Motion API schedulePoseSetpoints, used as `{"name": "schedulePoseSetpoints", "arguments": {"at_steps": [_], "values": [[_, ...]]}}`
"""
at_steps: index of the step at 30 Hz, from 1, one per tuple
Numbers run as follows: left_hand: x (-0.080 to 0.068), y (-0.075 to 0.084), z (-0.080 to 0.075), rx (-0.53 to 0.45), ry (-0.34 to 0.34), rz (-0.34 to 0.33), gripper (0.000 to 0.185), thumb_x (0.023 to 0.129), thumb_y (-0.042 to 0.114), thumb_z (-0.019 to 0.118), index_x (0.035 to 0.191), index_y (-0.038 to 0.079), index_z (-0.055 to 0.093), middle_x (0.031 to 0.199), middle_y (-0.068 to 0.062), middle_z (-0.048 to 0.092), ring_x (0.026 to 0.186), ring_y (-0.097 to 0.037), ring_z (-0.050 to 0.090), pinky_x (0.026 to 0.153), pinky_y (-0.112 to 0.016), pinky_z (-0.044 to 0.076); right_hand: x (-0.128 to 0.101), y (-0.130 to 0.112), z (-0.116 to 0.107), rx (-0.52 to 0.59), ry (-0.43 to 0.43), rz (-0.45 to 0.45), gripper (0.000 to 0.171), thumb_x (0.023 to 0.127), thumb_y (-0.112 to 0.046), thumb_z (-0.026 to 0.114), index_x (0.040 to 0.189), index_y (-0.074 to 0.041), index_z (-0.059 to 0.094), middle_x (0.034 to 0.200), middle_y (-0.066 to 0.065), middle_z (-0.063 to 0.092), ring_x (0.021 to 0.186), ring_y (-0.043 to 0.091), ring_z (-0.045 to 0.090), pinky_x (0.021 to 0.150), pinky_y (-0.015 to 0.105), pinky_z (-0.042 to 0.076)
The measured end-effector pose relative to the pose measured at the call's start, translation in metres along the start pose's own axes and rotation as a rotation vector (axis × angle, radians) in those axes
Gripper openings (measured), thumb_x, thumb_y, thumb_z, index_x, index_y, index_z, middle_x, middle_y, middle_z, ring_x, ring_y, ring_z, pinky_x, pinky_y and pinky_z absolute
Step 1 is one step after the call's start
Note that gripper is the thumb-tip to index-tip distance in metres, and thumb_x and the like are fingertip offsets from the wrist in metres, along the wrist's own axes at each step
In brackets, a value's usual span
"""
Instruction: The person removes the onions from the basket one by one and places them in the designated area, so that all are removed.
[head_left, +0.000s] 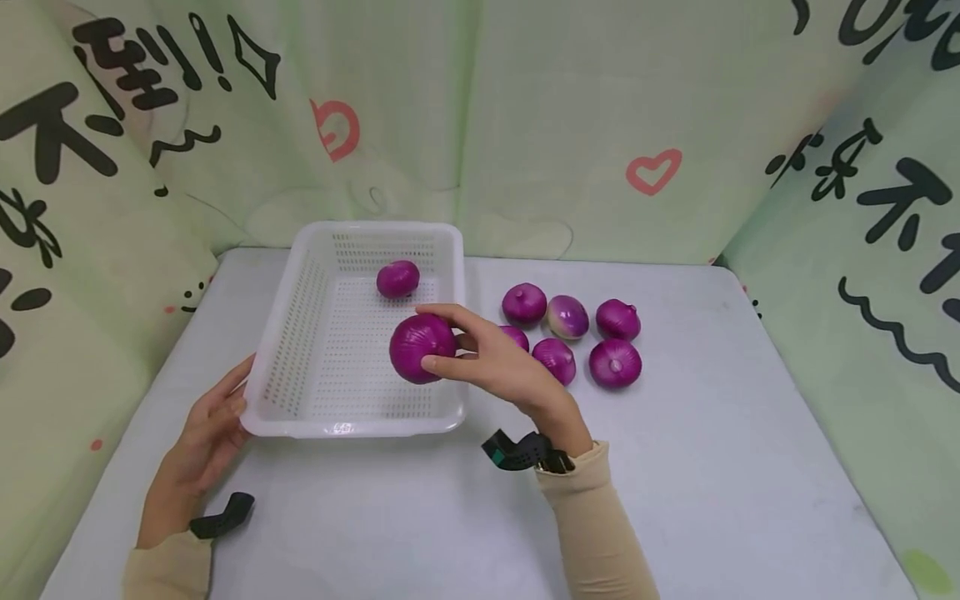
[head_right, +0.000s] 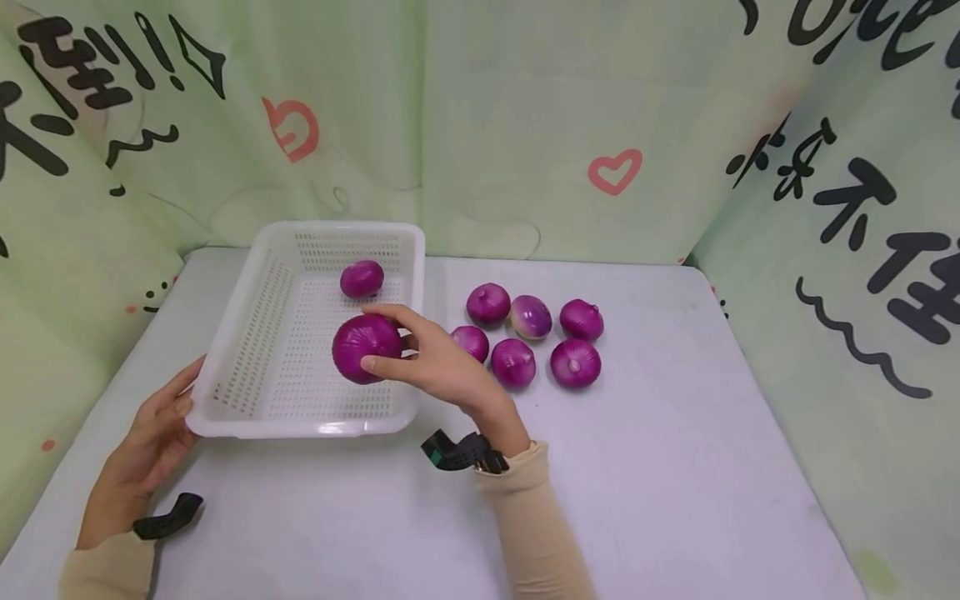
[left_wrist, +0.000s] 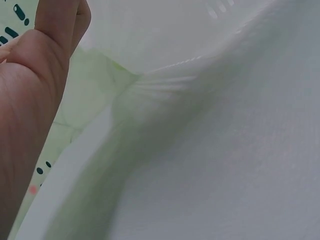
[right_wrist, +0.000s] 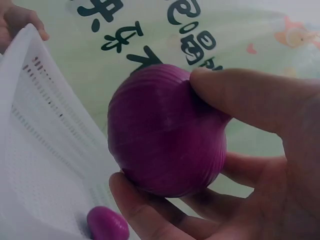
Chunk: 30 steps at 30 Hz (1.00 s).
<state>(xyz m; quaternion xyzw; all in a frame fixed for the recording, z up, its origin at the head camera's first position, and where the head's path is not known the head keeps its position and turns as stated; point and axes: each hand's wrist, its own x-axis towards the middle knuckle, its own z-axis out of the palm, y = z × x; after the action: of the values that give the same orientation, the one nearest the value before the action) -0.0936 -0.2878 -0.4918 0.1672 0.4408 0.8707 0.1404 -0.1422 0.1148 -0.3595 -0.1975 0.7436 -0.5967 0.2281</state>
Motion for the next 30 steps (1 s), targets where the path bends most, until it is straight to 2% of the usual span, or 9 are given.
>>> {"name": "schedulePoseSetpoints", "arguments": {"at_steps": [4, 8, 14, 21, 26, 30], "values": [[0.0, 0.0, 0.0, 0.045, 0.015, -0.008, 0.059, 0.108, -0.004, 0.028, 0.162, 0.016, 0.036, 0.158, -0.001, 0.054, 0.134, -0.013, 0.063, 0.099, -0.026, 0.057, -0.011, 0.009, -0.02, 0.029, 0.005, -0.009, 0.056, 0.099, -0.022, 0.072, 0.15, -0.033, 0.052, 0.147, -0.001, 0.057, 0.131, 0.024, 0.063, 0.104, 0.042, 0.056], [0.001, -0.001, 0.0, 0.103, 0.037, -0.026, 0.058, 0.108, -0.001, 0.032, 0.162, 0.019, 0.036, 0.158, 0.001, 0.054, 0.13, -0.011, 0.065, 0.096, -0.024, 0.058, -0.022, 0.019, -0.038, 0.024, 0.061, 0.006, 0.059, 0.098, -0.024, 0.074, 0.151, -0.033, 0.051, 0.149, 0.001, 0.057, 0.135, 0.026, 0.061, 0.103, 0.042, 0.056], [0.0, -0.002, -0.001, 0.085, 0.029, -0.017, 0.058, 0.108, -0.003, 0.03, 0.162, 0.017, 0.037, 0.155, 0.0, 0.057, 0.125, -0.012, 0.067, 0.093, -0.025, 0.06, -0.04, 0.033, -0.062, -0.007, 0.137, 0.045, 0.06, 0.098, -0.027, 0.073, 0.153, -0.035, 0.05, 0.159, -0.003, 0.045, 0.139, 0.029, 0.057, 0.111, 0.044, 0.049], [0.0, -0.003, -0.001, 0.072, 0.027, -0.006, 0.058, 0.108, -0.003, 0.03, 0.162, 0.016, 0.038, 0.155, -0.001, 0.057, 0.125, -0.012, 0.067, 0.092, -0.025, 0.06, -0.062, 0.046, -0.091, -0.024, 0.219, 0.033, 0.057, 0.102, -0.024, 0.068, 0.155, -0.028, 0.049, 0.152, 0.003, 0.052, 0.135, 0.025, 0.059, 0.107, 0.034, 0.051], [0.0, -0.003, -0.001, 0.062, 0.001, 0.016, 0.059, 0.107, -0.005, 0.025, 0.163, 0.013, 0.035, 0.155, -0.002, 0.056, 0.126, -0.013, 0.067, 0.093, -0.026, 0.06, -0.082, 0.055, -0.111, -0.057, 0.279, 0.051, 0.057, 0.103, -0.023, 0.066, 0.157, -0.025, 0.047, 0.153, 0.005, 0.05, 0.133, 0.021, 0.058, 0.101, 0.028, 0.053], [0.0, -0.002, -0.001, 0.05, 0.012, 0.01, 0.059, 0.107, -0.004, 0.026, 0.162, 0.014, 0.038, 0.154, -0.002, 0.057, 0.125, -0.013, 0.067, 0.092, -0.026, 0.06, -0.098, 0.062, -0.125, -0.061, 0.337, 0.088, 0.058, 0.104, -0.024, 0.064, 0.158, -0.024, 0.044, 0.155, 0.007, 0.045, 0.133, 0.019, 0.054, 0.098, 0.022, 0.054]]}}
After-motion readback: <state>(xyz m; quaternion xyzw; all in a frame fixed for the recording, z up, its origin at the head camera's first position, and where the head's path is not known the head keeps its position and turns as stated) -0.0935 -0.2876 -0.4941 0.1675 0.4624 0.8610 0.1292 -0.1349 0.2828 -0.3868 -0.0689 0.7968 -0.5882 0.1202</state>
